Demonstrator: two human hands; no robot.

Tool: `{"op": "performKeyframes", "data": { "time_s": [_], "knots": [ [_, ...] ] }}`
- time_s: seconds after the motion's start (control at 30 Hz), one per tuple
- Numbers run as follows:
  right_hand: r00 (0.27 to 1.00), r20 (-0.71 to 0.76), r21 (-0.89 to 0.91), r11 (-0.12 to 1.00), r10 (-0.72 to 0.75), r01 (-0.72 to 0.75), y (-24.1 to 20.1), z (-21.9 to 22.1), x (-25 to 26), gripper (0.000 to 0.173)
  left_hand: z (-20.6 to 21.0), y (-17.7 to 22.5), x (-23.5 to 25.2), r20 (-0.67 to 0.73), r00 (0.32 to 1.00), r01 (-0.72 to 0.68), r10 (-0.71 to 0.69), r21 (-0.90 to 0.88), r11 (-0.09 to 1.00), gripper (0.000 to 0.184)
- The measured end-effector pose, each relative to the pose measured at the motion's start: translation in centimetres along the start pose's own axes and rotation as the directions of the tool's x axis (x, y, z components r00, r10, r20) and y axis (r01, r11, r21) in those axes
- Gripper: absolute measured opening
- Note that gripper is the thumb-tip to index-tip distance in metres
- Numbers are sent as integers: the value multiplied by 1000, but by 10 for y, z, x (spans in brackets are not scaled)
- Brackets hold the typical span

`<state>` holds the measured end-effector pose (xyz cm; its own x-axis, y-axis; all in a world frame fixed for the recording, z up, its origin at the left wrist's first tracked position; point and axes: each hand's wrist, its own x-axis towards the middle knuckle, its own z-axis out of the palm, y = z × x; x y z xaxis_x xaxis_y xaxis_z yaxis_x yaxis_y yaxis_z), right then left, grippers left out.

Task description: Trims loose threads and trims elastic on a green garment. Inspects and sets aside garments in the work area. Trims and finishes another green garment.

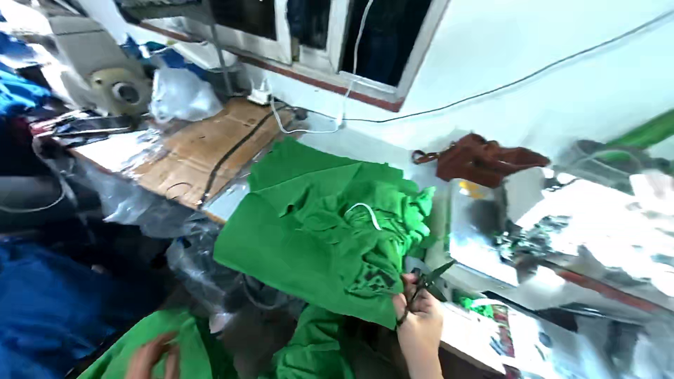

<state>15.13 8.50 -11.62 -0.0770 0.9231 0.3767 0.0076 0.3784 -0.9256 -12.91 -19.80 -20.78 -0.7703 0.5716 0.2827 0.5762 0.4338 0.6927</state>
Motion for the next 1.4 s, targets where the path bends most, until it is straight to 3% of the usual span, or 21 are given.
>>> {"op": "performKeyframes", "data": {
  "time_s": [0.07, 0.13, 0.2, 0.3, 0.4, 0.53, 0.63, 0.73, 0.83, 0.9, 1.03, 1.17, 1.27, 1.4],
  "knots": [
    [1000, -10, 25, 999, -29, 29, -2, -8, -3, 26, 27, 77, 26, 42, 978, -197, 206, -156, 968, 28],
    [999, -27, 29, 999, -45, 46, -5, -16, -5, 22, 53, 148, 49, -5, 923, -368, 384, -296, 881, 29],
    [998, -27, 43, 998, -50, 51, -6, -21, -6, 22, 71, 208, 69, 9, 866, -464, 500, -357, 811, 35],
    [999, 37, 54, 998, -36, 34, -9, -23, -2, 26, 94, 270, 96, 193, 845, -429, 498, -312, 848, 54],
    [992, 125, 0, 1000, 22, -22, -13, -18, 7, 37, 109, 302, 115, 320, 860, -288, 398, -341, 895, 21],
    [993, 103, -77, 996, 49, -41, -18, -10, 17, 36, 109, 312, 126, 368, 901, -10, 228, -508, 862, 16],
    [995, 87, -87, 996, 42, -34, -20, -12, 19, 31, 110, 306, 124, 381, 913, 95, 143, -540, 836, 15],
    [990, 118, -65, 995, 80, -72, -23, -15, 13, 25, 103, 301, 116, 380, 913, 102, 150, -568, 817, 12],
    [969, 214, 39, 990, 122, -133, -30, -23, 2, 24, 89, 288, 106, 332, 895, -52, 298, -586, 808, 13],
    [969, 224, 69, 990, 102, -120, -30, -27, -4, 24, 85, 276, 102, 288, 908, -92, 306, -574, 814, 16],
    [982, 145, -56, 992, 117, -110, -23, -27, -2, 31, 92, 272, 102, 309, 945, 130, 103, -646, 752, 19],
    [977, 153, -53, 988, 149, -143, -22, -21, 16, 41, 98, 290, 112, 399, 916, 319, -32, -677, 664, 18],
    [956, 167, -22, 970, 243, -243, -35, -16, 26, 28, 102, 295, 117, 436, 896, 389, -83, -681, 621, 16],
    [954, 90, -119, 954, 285, -273, -47, -16, 41, 16, 107, 300, 116, 425, 898, 402, -115, -685, 608, 8]
  ]
}}
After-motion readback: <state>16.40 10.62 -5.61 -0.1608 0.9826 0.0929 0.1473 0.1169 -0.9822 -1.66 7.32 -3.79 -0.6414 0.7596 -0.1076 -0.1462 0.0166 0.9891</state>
